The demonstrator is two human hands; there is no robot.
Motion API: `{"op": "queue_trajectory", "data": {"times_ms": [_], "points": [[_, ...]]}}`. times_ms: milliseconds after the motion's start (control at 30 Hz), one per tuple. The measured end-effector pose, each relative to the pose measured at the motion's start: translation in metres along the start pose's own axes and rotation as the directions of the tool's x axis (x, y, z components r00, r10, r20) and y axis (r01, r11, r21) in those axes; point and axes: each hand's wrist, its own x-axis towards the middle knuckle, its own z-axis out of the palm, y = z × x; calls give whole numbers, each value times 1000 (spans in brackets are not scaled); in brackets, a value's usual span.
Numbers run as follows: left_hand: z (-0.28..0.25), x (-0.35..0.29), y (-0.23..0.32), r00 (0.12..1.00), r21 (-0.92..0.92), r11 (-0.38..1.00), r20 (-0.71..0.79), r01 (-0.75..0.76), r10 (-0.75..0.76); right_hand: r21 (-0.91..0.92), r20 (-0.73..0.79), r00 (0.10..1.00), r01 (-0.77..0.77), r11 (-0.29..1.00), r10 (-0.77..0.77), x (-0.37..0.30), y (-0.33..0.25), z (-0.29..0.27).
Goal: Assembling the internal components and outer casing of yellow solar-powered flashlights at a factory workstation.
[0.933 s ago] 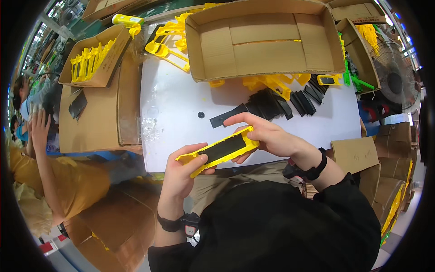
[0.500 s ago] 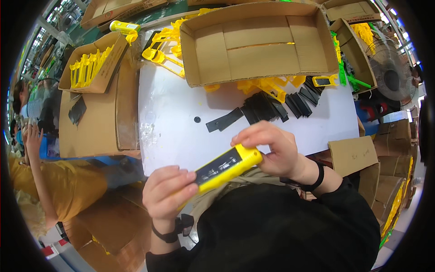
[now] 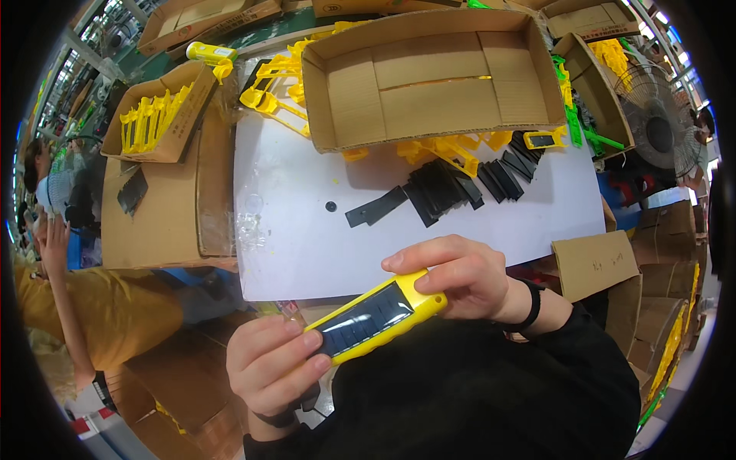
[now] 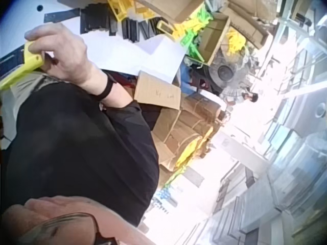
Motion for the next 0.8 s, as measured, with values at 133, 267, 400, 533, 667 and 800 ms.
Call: {"op": "queue_trajectory", "data": {"times_ms": [133,267,400,533,667,800], "points": [[-19,8,16,986,130,991,165,-34,12,13,-21,999,32,999,-32,0,-1,3],[-27,13,18,965,188,974,251,-128,79,45,-10,1000,29,999,-29,-2,1,3],[-41,20,28,950,253,949,291,-188,111,92,-14,998,57,994,-56,3,1,9],[-44,35,31,926,297,916,341,-270,162,98,-18,996,85,992,-83,2,6,9],[-48,37,32,890,282,881,371,-380,265,77,-15,994,110,991,-109,4,6,11],[-49,13,26,892,426,800,352,-423,284,22,-12,982,187,982,-187,17,-1,11]]}}
